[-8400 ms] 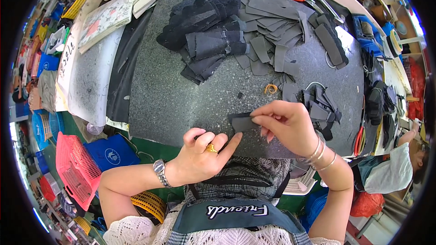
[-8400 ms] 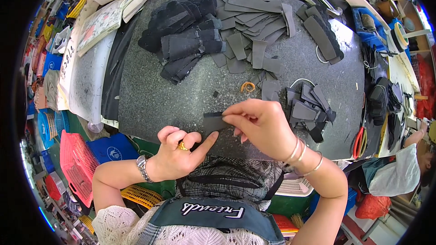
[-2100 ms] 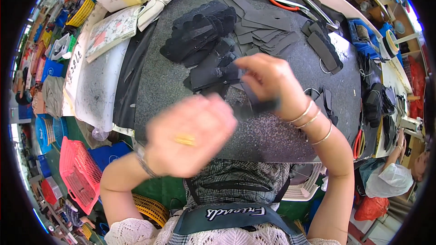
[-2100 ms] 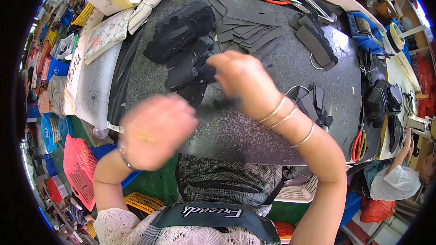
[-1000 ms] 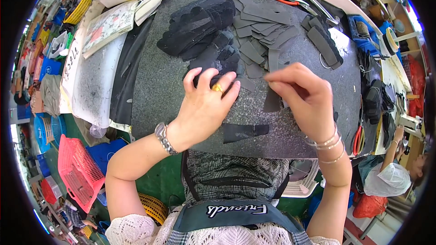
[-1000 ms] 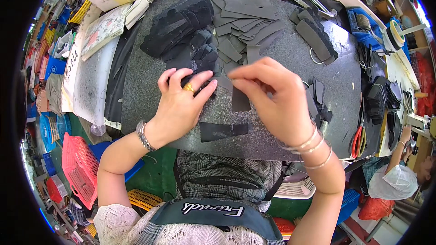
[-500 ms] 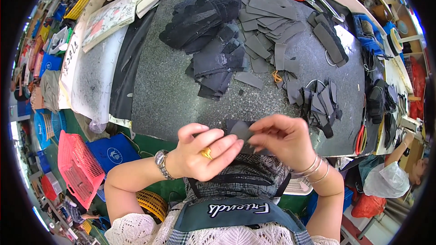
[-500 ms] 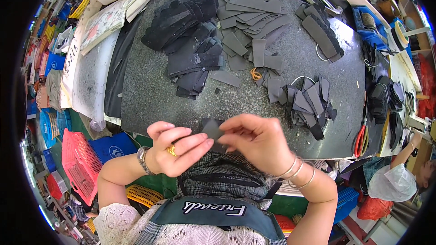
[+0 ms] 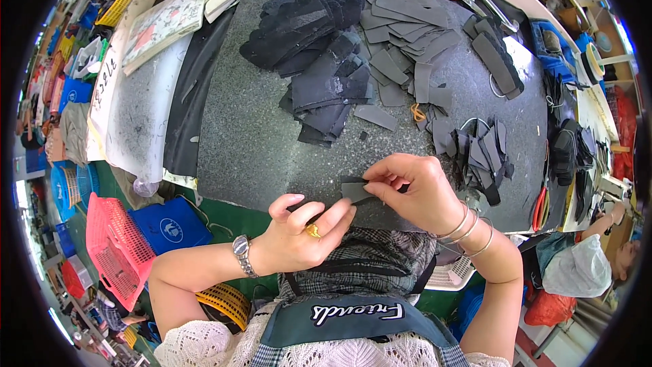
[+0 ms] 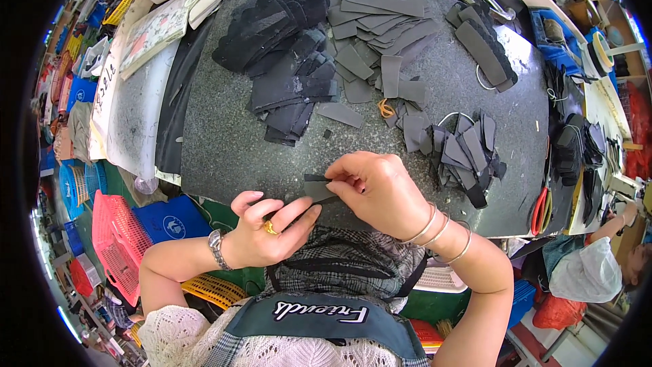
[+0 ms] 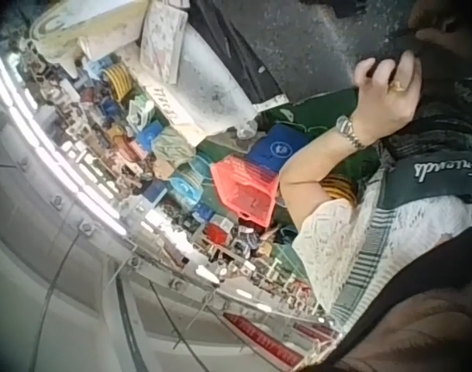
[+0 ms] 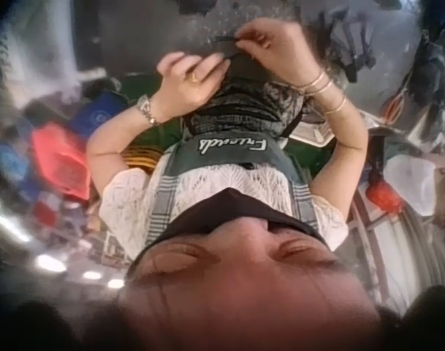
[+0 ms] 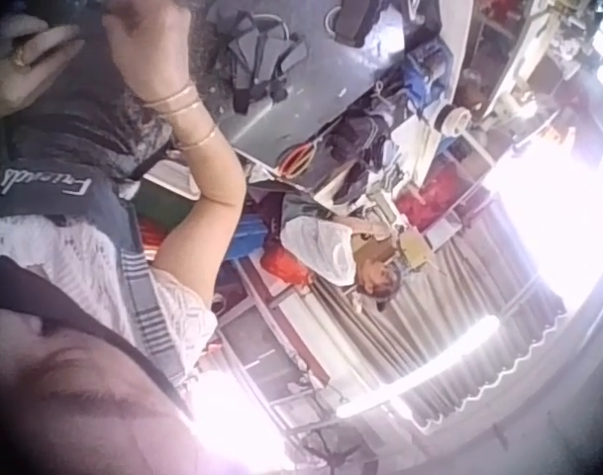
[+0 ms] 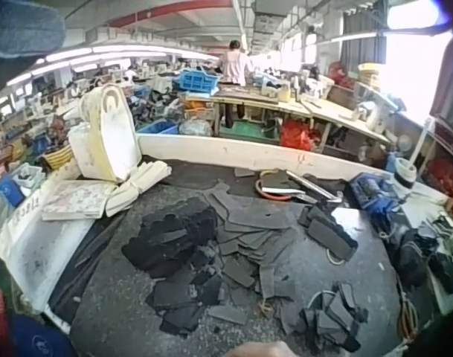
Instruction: The recorder picks up material pieces from a basket, organizes them at a workbench, and prepares them for further assembly by applying small strips or checking components.
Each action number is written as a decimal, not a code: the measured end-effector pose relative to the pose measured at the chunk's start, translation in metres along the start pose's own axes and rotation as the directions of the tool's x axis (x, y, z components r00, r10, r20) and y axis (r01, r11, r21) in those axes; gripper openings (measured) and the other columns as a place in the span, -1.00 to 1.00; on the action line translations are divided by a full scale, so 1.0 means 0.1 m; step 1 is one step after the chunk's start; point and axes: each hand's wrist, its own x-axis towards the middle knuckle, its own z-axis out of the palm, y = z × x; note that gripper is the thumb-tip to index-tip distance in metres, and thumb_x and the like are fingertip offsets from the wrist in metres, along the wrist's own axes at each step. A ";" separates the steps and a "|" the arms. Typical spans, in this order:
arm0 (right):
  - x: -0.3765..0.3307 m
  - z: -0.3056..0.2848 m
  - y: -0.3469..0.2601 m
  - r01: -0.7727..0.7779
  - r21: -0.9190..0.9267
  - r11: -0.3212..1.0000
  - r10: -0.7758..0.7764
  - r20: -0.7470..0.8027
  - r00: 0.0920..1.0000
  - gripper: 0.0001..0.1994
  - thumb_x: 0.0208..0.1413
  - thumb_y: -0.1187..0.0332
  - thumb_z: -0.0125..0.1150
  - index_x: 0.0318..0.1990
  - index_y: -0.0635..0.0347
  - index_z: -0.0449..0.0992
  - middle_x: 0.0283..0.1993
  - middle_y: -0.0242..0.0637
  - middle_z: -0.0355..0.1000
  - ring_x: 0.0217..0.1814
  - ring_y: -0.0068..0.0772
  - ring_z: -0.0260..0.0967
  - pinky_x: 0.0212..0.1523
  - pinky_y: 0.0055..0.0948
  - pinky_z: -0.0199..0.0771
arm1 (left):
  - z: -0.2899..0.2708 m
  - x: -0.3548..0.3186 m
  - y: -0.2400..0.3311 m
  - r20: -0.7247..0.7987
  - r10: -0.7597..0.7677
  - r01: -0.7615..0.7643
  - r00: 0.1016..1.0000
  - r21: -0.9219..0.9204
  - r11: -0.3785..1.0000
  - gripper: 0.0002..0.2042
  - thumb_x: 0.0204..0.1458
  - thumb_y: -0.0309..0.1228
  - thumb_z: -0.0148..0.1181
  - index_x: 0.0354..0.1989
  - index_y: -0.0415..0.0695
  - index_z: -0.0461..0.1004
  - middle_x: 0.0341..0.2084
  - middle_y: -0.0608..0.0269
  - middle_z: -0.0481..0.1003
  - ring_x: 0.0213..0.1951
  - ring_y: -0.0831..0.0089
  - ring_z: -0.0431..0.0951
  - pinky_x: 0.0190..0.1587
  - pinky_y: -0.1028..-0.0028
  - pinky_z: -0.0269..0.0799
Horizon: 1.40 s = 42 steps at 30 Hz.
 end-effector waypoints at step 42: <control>0.44 0.29 -0.16 0.394 -0.860 0.324 -0.610 0.128 0.782 -0.47 -0.05 0.39 0.10 0.09 0.58 0.40 0.18 0.21 0.37 0.18 0.00 0.38 0.20 -0.23 0.41 | -0.28 1.04 -1.29 0.205 -0.129 0.201 0.970 -0.386 0.900 -0.75 -0.09 -0.59 0.34 -0.18 -0.26 0.62 -0.24 0.08 0.58 -0.17 0.16 0.59 -0.10 0.33 0.53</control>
